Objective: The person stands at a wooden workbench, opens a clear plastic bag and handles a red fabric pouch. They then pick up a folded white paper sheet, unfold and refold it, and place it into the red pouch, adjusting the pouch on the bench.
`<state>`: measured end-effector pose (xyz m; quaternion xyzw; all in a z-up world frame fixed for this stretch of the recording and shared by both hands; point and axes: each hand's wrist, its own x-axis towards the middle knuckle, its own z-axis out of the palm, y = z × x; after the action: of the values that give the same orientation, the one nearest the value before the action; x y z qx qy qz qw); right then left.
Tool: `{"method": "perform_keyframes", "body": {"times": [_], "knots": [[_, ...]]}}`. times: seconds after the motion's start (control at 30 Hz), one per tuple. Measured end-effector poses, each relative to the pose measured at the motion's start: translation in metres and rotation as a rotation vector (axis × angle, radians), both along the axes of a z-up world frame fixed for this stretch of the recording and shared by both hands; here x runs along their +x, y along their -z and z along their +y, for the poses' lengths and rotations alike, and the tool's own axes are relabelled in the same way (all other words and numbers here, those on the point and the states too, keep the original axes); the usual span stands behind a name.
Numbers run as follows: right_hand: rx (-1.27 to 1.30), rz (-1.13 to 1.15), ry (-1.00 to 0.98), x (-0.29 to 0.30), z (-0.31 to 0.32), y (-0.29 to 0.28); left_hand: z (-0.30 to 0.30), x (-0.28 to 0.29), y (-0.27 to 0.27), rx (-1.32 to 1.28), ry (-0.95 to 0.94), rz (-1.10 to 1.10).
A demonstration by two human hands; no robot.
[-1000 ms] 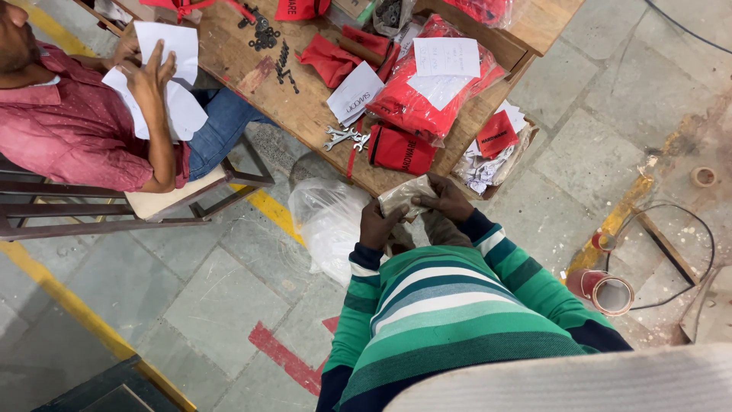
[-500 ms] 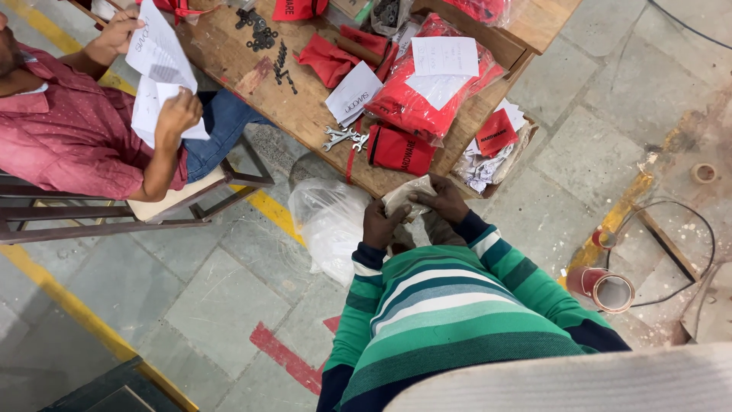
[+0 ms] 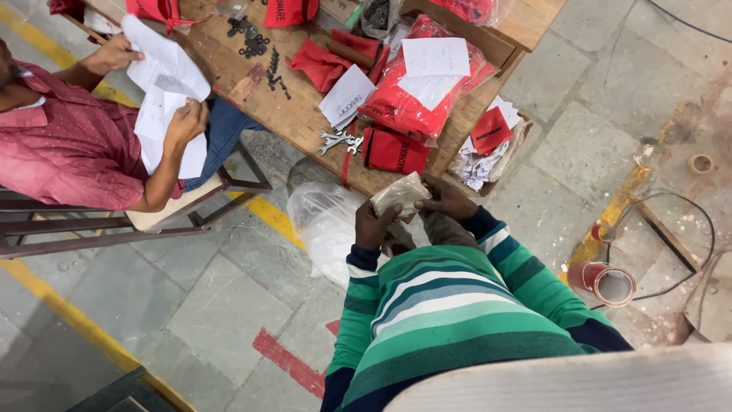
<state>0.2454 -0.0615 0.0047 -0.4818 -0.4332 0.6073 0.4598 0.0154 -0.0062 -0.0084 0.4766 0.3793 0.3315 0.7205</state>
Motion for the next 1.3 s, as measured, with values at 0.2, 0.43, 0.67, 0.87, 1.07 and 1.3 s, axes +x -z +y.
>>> {"method": "perform_keyframes", "body": {"times": [0.2,0.43,0.67,0.87,1.07,1.3], "knots": [[-0.072,0.156,0.002,0.001,-0.01,0.002,0.0,0.001,0.003,-0.071,0.027,-0.018],[-0.095,0.165,0.076,0.002,-0.022,0.012,-0.005,0.002,0.013,-0.08,0.068,0.002],[-0.032,-0.149,0.039,0.012,-0.057,0.046,-0.016,-0.001,0.023,-0.095,0.224,-0.024],[-0.156,0.175,0.134,0.014,-0.096,0.046,-0.038,0.016,0.032,-0.051,0.341,0.111],[-0.272,0.13,0.318,0.049,-0.155,0.081,-0.052,0.028,0.071,0.086,0.215,0.194],[-0.602,-0.012,0.608,0.11,-0.243,0.157,-0.023,0.054,0.088,0.459,0.032,0.573]]}}
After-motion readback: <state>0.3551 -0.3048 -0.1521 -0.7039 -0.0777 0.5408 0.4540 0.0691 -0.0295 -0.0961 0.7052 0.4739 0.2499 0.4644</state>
